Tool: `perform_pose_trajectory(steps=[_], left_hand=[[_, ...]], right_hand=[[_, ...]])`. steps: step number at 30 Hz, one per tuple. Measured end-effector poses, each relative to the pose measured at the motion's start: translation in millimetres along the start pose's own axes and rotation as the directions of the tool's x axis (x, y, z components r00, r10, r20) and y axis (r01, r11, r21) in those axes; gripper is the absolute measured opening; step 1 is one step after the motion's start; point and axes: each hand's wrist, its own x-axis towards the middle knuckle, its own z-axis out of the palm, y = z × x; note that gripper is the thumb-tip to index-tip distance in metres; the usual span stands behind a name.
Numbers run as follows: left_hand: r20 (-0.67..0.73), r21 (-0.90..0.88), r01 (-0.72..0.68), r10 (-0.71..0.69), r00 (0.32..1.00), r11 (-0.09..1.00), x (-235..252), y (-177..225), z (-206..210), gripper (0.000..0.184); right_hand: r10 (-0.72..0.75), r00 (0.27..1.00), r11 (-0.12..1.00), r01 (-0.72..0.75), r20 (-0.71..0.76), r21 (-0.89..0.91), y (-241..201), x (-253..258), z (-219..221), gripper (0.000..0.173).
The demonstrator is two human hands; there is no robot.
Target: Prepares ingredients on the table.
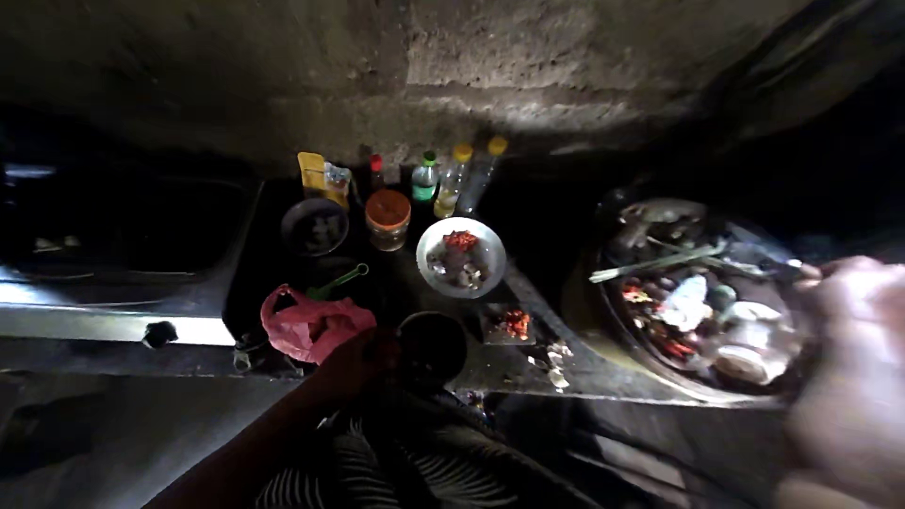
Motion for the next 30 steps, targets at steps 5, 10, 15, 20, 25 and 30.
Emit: perform_pose_trajectory(steps=[5,10,15,20,25,30], left_hand=[[0.014,-0.249,0.017,-0.014,1.000,0.968,22,0,-2,0.055],[0.149,-0.485,0.025,0.054,0.987,0.874,53,-14,7,0.060],[0.188,-0.522,-0.074,0.199,0.962,0.850,71,-24,18,0.049],[0.232,-0.372,-0.104,0.201,0.952,0.922,72,-24,20,0.051],[0.258,-0.366,-0.111,0.216,0.942,0.924,75,-23,21,0.052],[0.264,-0.073,-0.240,0.251,0.931,0.968,79,-28,17,0.048]], right_hand=[[-0.109,0.980,0.947,0.153,-0.166,0.281,-19,-98,-45,0.049],[-0.350,0.936,0.802,0.312,-0.023,0.509,-92,-260,-3,0.039],[-0.469,0.846,0.756,0.236,0.254,0.611,-172,-383,84,0.040],[-0.462,0.841,0.807,0.267,0.281,0.527,-189,-413,100,0.042],[-0.398,0.854,0.530,0.511,-0.334,0.677,-181,-427,112,0.033],[-0.396,0.866,0.853,0.222,0.306,0.473,-199,-423,112,0.042]])
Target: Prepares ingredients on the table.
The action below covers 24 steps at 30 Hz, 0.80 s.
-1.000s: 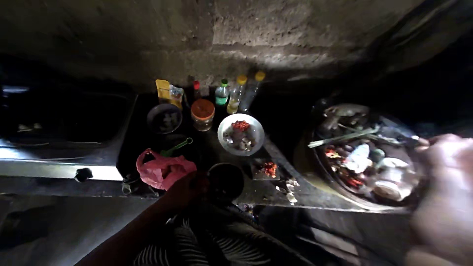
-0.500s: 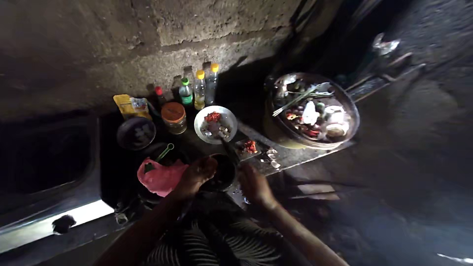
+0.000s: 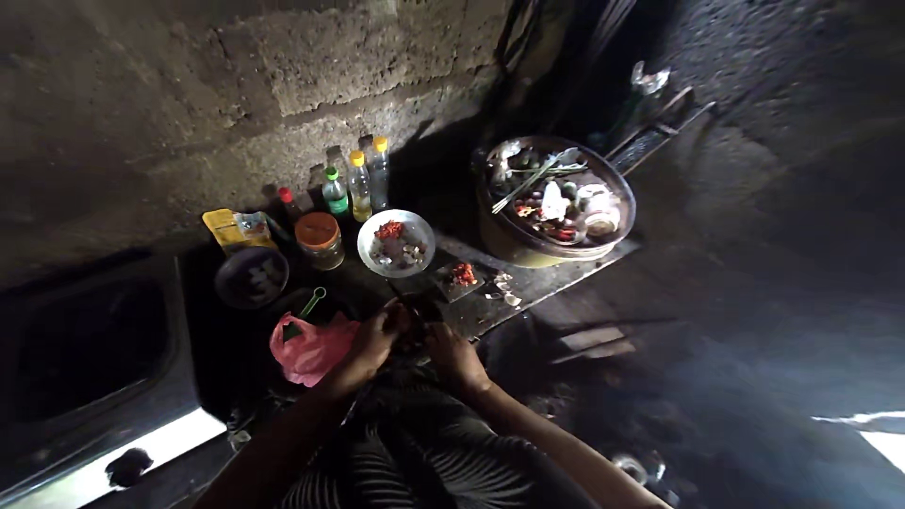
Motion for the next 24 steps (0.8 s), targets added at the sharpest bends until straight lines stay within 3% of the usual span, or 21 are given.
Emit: perform_pose_trajectory(steps=[3,6,8,15,19,24], left_hand=[[0.068,-0.138,-0.032,0.042,0.997,0.990,8,-14,-4,0.058],[0.025,-0.149,0.007,-0.004,1.000,0.989,8,-17,-3,0.063],[-0.006,-0.121,0.022,-0.023,1.000,0.992,6,-9,1,0.058],[0.022,0.295,0.006,-0.013,1.000,0.956,6,4,3,0.053],[0.014,0.424,-0.029,0.025,1.000,0.905,8,2,2,0.054],[0.024,0.455,-0.069,0.066,0.998,0.888,8,1,0,0.047]], right_hand=[[-0.078,0.983,0.989,0.098,-0.168,0.112,1,-5,-3,0.040],[-0.134,0.952,0.967,0.186,-0.275,0.175,7,-1,-2,0.039],[-0.134,0.970,0.962,0.177,-0.205,0.206,13,11,-3,0.042],[-0.207,0.976,0.969,0.195,0.071,0.149,26,51,-19,0.051],[-0.273,0.955,0.956,0.255,0.113,0.148,31,59,-20,0.049],[-0.287,0.949,0.952,0.269,0.128,0.144,29,65,-16,0.045]])
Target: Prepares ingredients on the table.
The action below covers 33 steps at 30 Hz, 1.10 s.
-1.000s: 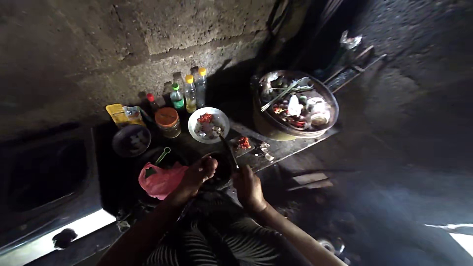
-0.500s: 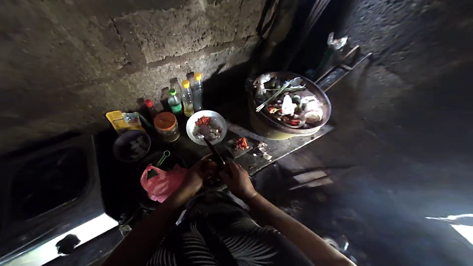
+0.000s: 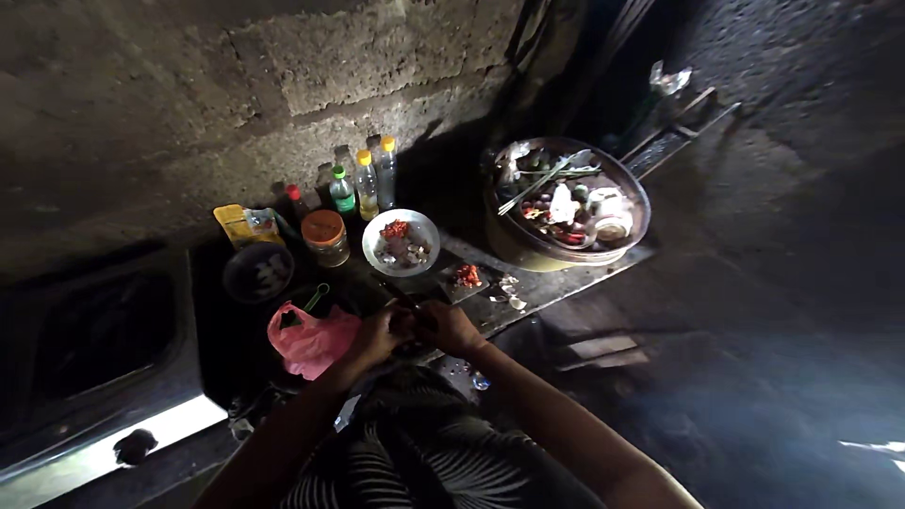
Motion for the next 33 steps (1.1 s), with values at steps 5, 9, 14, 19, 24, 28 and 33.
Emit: perform_pose_trajectory(steps=[5,9,14,19,24,28,33], left_hand=[[-0.032,-0.001,-0.030,0.030,0.999,1.000,1,-5,1,0.047],[-0.027,-0.018,-0.039,0.038,0.999,0.999,1,-11,-2,0.048],[-0.068,0.206,-0.072,0.088,0.994,0.976,-5,-1,-4,0.053],[-0.053,0.440,-0.036,0.066,0.996,0.897,-8,11,-4,0.050],[-0.139,0.461,-0.026,0.101,0.985,0.887,-7,2,2,0.050],[-0.205,0.281,-0.034,0.095,0.974,0.959,-10,-6,7,0.057],[-0.215,0.111,-0.046,0.069,0.974,0.993,-17,-10,14,0.067]], right_hand=[[-0.017,1.000,1.000,0.016,-0.021,-0.024,-1,6,3,0.042],[-0.053,0.998,0.998,0.052,-0.044,-0.036,4,8,2,0.041],[-0.055,0.998,0.995,0.054,-0.011,-0.083,1,7,-4,0.045],[-0.037,0.999,0.985,0.037,0.004,-0.168,-4,6,-3,0.045],[-0.073,0.996,0.986,0.064,-0.051,-0.154,-7,3,1,0.042],[-0.009,0.991,1.000,0.011,-0.137,0.011,-13,0,6,0.049],[0.022,0.996,0.977,-0.004,-0.082,0.215,-9,-3,12,0.041]])
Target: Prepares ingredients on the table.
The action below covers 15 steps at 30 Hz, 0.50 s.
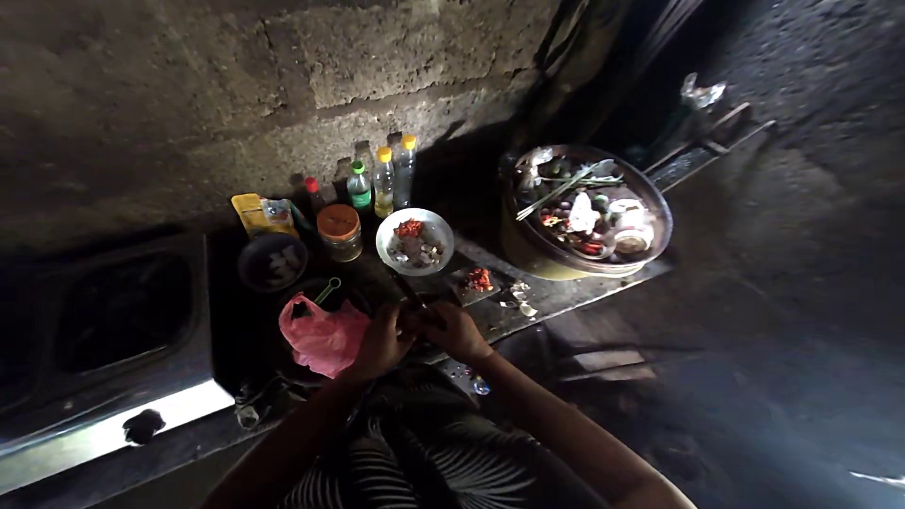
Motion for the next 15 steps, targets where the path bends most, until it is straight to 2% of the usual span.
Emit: perform_pose_trajectory(steps=[3,6,10,11,13,15], left_hand=[[-0.042,-0.142,-0.048,0.043,0.998,0.989,-3,-3,4,0.064],[-0.120,-0.132,-0.172,0.157,0.980,0.976,-4,-1,6,0.061],[-0.131,0.028,-0.205,0.207,0.970,0.978,-12,11,-4,0.065],[-0.140,0.078,-0.225,0.234,0.962,0.971,-17,18,-12,0.059],[-0.215,0.223,-0.295,0.342,0.915,0.929,-28,29,-31,0.033],[-0.264,0.380,-0.276,0.389,0.883,0.883,-36,31,-57,0.024]], right_hand=[[0.089,0.996,0.985,-0.091,0.020,0.146,-1,-5,3,0.053],[0.173,0.983,0.939,-0.181,0.055,0.291,-6,-8,5,0.056],[0.208,0.975,0.887,-0.222,0.079,0.405,-15,-11,4,0.052],[0.211,0.976,0.886,-0.217,0.061,0.410,-16,-11,3,0.051],[0.217,0.976,0.910,-0.207,0.013,0.359,-16,-6,-3,0.051],[0.243,0.969,0.941,-0.229,-0.030,0.250,-15,2,-10,0.053]])
